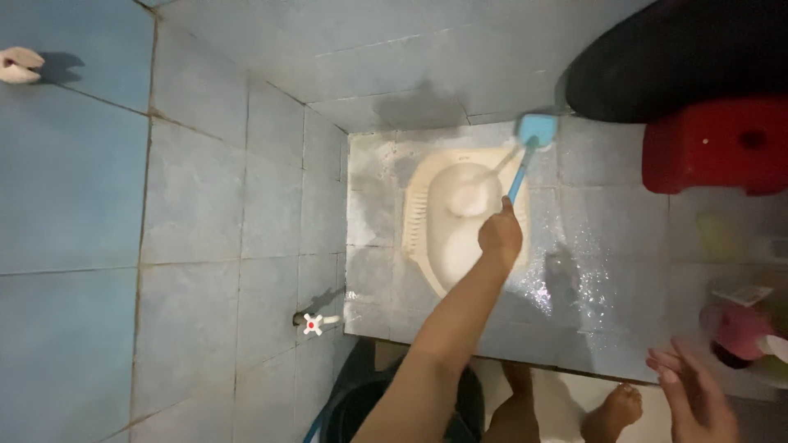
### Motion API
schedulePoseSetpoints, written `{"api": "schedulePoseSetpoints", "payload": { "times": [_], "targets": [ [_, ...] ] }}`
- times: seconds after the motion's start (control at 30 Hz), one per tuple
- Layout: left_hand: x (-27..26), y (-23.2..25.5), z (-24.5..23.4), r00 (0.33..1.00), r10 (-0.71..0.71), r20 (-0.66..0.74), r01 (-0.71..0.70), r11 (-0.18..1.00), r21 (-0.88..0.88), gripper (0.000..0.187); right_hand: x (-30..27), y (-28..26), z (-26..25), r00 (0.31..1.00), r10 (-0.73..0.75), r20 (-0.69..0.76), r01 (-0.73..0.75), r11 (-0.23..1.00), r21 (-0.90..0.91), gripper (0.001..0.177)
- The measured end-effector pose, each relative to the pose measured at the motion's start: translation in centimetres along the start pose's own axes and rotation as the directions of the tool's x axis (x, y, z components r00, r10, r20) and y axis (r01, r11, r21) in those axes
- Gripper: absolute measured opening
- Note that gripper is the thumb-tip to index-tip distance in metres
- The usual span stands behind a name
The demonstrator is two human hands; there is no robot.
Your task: The person scrubs a squat toilet and the surrounding tiled floor using a blue toilet brush and water from a black bucket. They repeatedly dip the brush into the bucket and scrub the toilet bowl and floor area.
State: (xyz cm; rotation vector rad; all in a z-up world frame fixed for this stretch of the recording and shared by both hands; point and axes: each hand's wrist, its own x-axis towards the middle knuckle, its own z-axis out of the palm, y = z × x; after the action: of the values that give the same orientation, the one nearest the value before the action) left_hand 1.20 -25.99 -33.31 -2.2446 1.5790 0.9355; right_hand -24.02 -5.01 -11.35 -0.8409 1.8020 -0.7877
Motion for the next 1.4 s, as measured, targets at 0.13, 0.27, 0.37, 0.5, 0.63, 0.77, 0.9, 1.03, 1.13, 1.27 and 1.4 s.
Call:
{"api": "schedulePoseSetpoints", "payload": {
  "times": [0.13,0.27,0.37,0.5,0.63,0.77,0.9,1.03,1.13,1.27,1.4],
  "targets": [
    [6.2,-6.4,2.0,1.000,-0.017,-0.004,0.017,1.000,0.001,0.061,1.0,2.7,-0.4,0.994,-0.109,0.024,0.108,0.994,0.015,0.044],
    [8.3,-16.4,1.5,0.994,-0.072,-0.077,0.084,0.982,0.167,0.060,-0.2,1.3,0.5,0.994,-0.106,-0.020,0.105,0.994,-0.013,0.041],
    [9.2,-24.3,2.1,0.979,-0.141,-0.149,0.177,0.948,0.265,0.064,0.8,3.3,-0.1,0.995,-0.089,0.038,0.091,0.995,-0.044,0.047],
    [9.7,-27.2,-0.4,0.904,-0.428,0.005,0.428,0.902,-0.053,0.054,-0.3,1.3,0.3,0.998,0.047,0.032,-0.044,0.996,-0.076,0.047],
    [13.4,-24.9,5.2,0.937,-0.203,-0.284,0.227,0.973,0.052,0.056,-1.6,0.1,2.0,1.000,-0.019,-0.020,0.018,0.997,-0.071,0.041],
    [5.7,-13.4,2.0,1.000,0.019,0.009,-0.020,0.976,0.217,0.068,-0.6,-0.8,2.3,0.982,0.173,0.076,-0.164,0.979,-0.120,0.048],
    [7.2,-11.5,0.8,0.999,-0.037,-0.024,0.040,0.992,0.119,0.046,0.7,5.5,2.0,0.989,-0.052,0.141,0.053,0.999,-0.009,0.046],
    [11.9,-18.1,0.3,0.991,-0.117,-0.062,0.129,0.957,0.261,0.054,0.0,3.9,1.5,0.995,0.004,0.096,0.001,0.999,-0.045,0.046],
    [13.7,-24.4,-2.3,0.956,-0.294,-0.022,0.288,0.919,0.270,0.065,-0.5,5.4,0.9,0.998,-0.046,0.035,0.045,0.999,0.019,0.044],
    [11.9,-25.0,-5.3,0.875,-0.483,-0.032,0.484,0.875,0.026,0.038,-0.5,6.3,0.1,0.999,-0.037,-0.021,0.038,0.999,0.029,0.045],
    [16.1,-23.3,2.7,0.958,-0.034,-0.284,0.157,0.891,0.425,0.054,-1.3,-0.5,0.8,0.989,0.143,-0.042,-0.147,0.982,-0.115,0.042]
  ]
}}
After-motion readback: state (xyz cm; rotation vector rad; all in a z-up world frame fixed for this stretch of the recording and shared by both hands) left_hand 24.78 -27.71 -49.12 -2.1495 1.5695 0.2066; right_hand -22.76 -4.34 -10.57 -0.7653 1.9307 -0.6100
